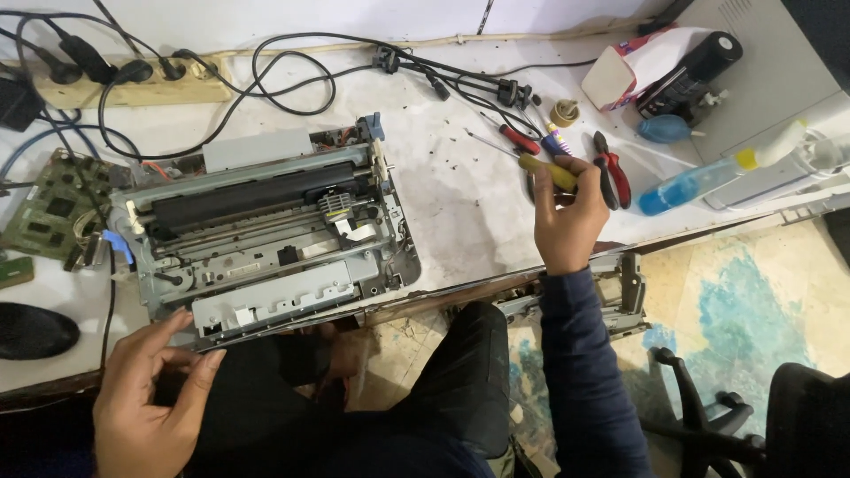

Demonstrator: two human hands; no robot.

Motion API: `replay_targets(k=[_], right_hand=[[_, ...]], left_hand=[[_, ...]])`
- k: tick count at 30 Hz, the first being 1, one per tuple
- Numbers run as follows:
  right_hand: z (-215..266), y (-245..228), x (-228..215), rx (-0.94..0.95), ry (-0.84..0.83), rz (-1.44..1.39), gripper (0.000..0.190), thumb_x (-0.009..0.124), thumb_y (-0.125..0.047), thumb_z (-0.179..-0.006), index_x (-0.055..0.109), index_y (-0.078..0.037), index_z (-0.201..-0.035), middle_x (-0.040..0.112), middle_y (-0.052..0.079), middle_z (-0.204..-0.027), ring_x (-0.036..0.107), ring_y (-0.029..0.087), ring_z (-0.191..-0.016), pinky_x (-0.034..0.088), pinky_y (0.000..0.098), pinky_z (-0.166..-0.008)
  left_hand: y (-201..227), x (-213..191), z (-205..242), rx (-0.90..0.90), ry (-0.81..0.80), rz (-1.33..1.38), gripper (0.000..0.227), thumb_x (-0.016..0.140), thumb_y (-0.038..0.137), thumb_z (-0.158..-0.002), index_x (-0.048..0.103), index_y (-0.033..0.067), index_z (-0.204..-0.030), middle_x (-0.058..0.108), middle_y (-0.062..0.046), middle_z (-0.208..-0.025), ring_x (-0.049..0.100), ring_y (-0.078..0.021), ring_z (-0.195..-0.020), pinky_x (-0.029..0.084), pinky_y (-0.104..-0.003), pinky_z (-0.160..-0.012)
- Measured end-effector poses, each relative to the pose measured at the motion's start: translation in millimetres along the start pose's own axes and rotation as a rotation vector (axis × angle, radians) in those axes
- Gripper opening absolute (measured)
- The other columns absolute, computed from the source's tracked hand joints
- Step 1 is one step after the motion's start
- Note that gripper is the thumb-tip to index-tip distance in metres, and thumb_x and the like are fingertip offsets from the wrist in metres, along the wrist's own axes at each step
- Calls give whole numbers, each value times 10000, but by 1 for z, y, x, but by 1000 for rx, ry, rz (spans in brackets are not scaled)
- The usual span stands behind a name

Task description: The person uses a screwdriver to manipulate internal components of a disassembled printer on a cluttered workbench. They then pick up an orange circuit board, inspect it, and place it into the printer chassis.

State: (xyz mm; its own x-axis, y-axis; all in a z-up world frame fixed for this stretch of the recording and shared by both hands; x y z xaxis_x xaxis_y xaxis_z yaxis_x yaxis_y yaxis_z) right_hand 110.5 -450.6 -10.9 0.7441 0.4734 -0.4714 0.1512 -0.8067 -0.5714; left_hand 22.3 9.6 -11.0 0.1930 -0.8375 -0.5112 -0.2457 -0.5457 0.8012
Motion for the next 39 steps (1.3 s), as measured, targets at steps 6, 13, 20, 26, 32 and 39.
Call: replay_targets(k=[6, 13, 20, 26, 32, 39], right_hand=[[4, 6, 0, -37, -17, -45, 217, 702, -142, -1045, 608, -4, -1183, 705, 170, -1049, 693, 246, -851, 599, 336, -695], [10, -1, 0, -161, 5, -14, 178, 731, -49, -1098, 627, 54, -1199, 675, 204, -1057, 661, 302, -866, 548, 383, -720], [13, 8, -3, -215, -24, -7, 170, 729, 24, -1146, 594, 104, -1211, 681, 262, -1084, 665, 347, -905, 560, 418, -766], [15, 6, -1, -237, -25, -22, 218, 724, -10, -1182, 581, 148, -1226, 649, 286, -1128, 645, 388, -962, 536, 461, -827], [15, 2, 0, -217, -37, -11, 217, 739, 5, -1176, 575, 135, -1235, 655, 279, -1115, 646, 368, -945, 548, 442, -803], [13, 2, 4, -226, 3, -12, 223, 747, -23, -1178, 587, 122, -1236, 667, 275, -1101, 670, 357, -925, 554, 425, -783]], left_hand=[[-6, 1, 0, 122, 36, -57, 481, 754, -14, -918, 622, -80, -1376, 609, -216, -1283, 649, -210, -825, 533, -333, -915], [-4, 0, 0, 152, 15, -8, 397, 729, 42, -945, 633, -22, -1325, 585, -193, -1300, 660, -183, -785, 569, -329, -853], [-3, 1, -1, 141, -22, 56, 405, 715, 102, -962, 623, 9, -1345, 572, -169, -1331, 681, -194, -828, 606, -314, -816], [-6, 2, -1, 123, -31, 67, 398, 723, 98, -956, 628, 34, -1338, 566, -156, -1337, 683, -188, -837, 620, -309, -829], [-7, 1, 1, 131, -16, 60, 393, 735, 104, -948, 638, 33, -1322, 574, -160, -1336, 675, -178, -829, 629, -286, -827], [-11, 1, 1, 141, -10, 80, 391, 751, 77, -933, 644, 29, -1306, 565, -166, -1333, 679, -174, -822, 634, -287, -822]])
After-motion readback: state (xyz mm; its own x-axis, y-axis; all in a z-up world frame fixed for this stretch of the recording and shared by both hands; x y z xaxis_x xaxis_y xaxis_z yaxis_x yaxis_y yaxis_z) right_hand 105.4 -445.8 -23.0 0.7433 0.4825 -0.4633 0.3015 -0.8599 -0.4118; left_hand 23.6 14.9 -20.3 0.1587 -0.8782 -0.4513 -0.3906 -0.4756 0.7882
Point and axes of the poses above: each hand's wrist, its own z-axis away from the middle knuckle, its own x-axis out of the palm, y = z × x, the point moved 2 cm from there along -z, towards the middle knuckle
